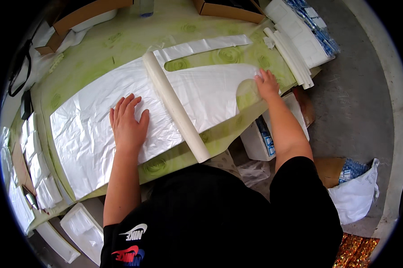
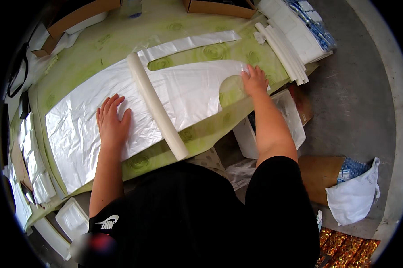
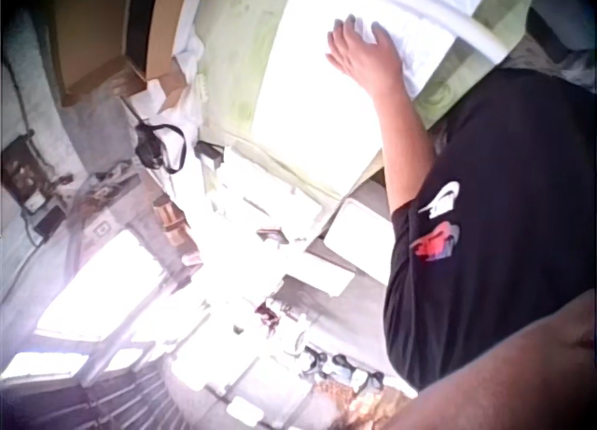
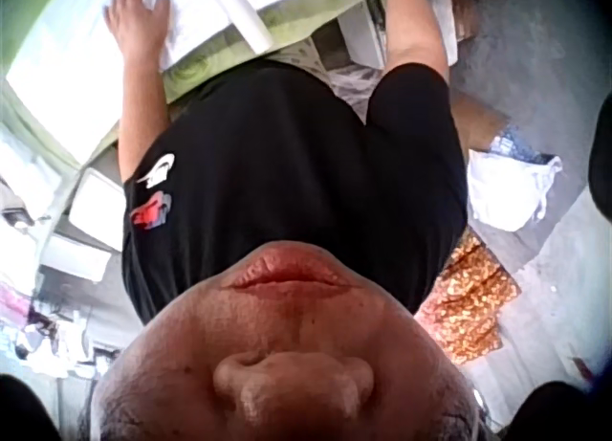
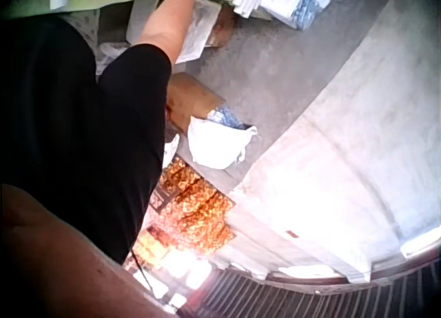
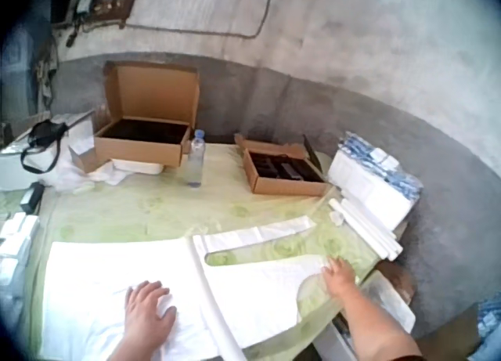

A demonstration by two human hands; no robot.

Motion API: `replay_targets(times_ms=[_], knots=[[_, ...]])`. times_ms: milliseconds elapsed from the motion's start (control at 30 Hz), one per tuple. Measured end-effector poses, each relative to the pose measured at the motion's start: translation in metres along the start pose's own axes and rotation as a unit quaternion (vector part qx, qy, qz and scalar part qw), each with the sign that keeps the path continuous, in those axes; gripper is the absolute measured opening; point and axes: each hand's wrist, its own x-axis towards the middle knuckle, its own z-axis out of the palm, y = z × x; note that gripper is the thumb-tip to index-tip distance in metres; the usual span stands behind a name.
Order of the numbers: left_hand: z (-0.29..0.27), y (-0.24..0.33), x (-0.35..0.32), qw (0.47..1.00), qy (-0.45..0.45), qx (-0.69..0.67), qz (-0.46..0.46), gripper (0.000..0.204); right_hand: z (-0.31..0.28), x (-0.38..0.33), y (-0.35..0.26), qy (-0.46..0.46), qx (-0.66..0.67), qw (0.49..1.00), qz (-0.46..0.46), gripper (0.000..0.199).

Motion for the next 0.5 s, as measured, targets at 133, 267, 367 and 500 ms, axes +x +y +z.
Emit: replay_targets(times_ms=[133, 267, 367, 500], knots=[[0.0, 0.004, 0.001, 1.0, 0.007, 0.027, 0.002, 0.039, 0.006, 0.015, 0.043, -0.015, 0.107, 0.987, -0.12, 0.06], [0.001, 0.002, 0.002, 0.999, 0.005, 0.04, -0.002, 0.038, -0.001, 0.006, 0.046, 0.121, 0.033, 0.99, -0.061, 0.057], [0.005, -0.011, 0.005, 1.0, 0.004, 0.018, 0.021, 0.037, -0.01, -0.031, 0.022, 0.234, 0.132, 0.947, -0.177, 0.051], [-0.044, -0.036, -0.006, 0.997, 0.029, -0.054, -0.041, 0.044, -0.033, -0.131, -0.033, 0.177, 0.255, 0.914, -0.262, 0.042]])
